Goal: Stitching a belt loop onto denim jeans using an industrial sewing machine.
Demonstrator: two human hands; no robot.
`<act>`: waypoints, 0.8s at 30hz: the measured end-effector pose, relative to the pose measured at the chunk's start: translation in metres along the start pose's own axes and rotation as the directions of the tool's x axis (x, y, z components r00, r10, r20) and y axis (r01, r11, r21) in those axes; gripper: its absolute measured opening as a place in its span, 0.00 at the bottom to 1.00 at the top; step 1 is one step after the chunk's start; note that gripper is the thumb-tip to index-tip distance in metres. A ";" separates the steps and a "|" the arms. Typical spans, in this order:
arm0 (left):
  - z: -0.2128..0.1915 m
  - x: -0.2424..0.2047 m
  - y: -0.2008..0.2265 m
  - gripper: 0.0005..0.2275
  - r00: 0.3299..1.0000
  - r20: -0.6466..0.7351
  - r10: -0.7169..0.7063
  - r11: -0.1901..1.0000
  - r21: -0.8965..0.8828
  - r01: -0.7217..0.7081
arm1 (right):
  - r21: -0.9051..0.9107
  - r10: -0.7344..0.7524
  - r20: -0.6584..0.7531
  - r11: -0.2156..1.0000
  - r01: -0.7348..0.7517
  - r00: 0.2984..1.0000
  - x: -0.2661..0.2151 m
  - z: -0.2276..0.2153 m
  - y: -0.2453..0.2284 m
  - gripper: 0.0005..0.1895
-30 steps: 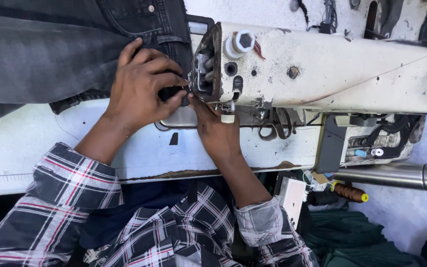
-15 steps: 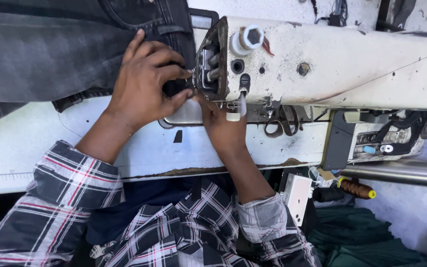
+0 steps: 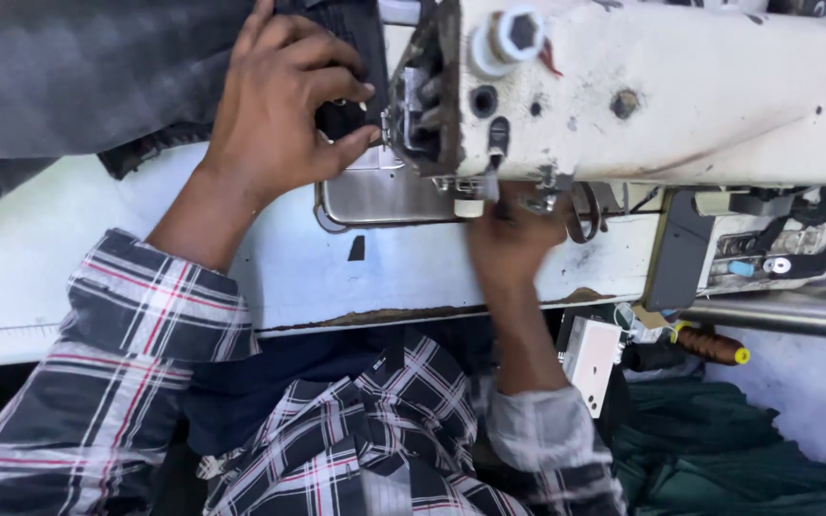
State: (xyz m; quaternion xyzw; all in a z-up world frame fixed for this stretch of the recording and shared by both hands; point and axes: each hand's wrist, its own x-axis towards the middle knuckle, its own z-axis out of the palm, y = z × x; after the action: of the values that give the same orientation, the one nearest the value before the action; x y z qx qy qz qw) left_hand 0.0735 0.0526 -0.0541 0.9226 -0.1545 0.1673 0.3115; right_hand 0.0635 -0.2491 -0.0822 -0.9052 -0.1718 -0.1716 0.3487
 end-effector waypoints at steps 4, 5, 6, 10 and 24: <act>0.004 0.002 -0.012 0.12 0.999 0.035 0.009 0.998 -0.058 -0.007 | -0.339 -0.067 -0.020 0.939 0.056 0.998 -0.001 -0.062 0.016 0.16; 0.004 0.002 -0.012 0.12 0.999 0.035 -0.008 0.997 -0.072 0.010 | -0.375 -0.037 0.016 0.926 0.040 0.999 -0.004 -0.075 0.020 0.15; 0.003 0.002 -0.012 0.11 0.999 0.028 -0.029 0.997 -0.076 0.031 | -0.404 -0.015 0.053 0.914 0.035 0.998 -0.003 -0.085 0.026 0.15; 0.006 0.004 0.004 0.13 0.991 -0.062 -0.121 0.992 -0.041 0.119 | -0.337 0.052 0.233 0.941 0.031 0.971 0.001 -0.097 0.015 0.12; -0.004 -0.022 0.033 0.14 0.827 -0.224 -0.516 0.848 -0.002 0.529 | 0.195 0.685 0.651 0.264 -0.945 0.326 -0.101 -0.085 -0.002 0.13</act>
State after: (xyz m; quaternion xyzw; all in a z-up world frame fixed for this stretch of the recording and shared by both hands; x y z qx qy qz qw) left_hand 0.0398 0.0339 -0.0433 0.9147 0.1439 0.1794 0.3322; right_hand -0.0430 -0.3253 -0.0653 -0.7207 0.2250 0.3097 0.5780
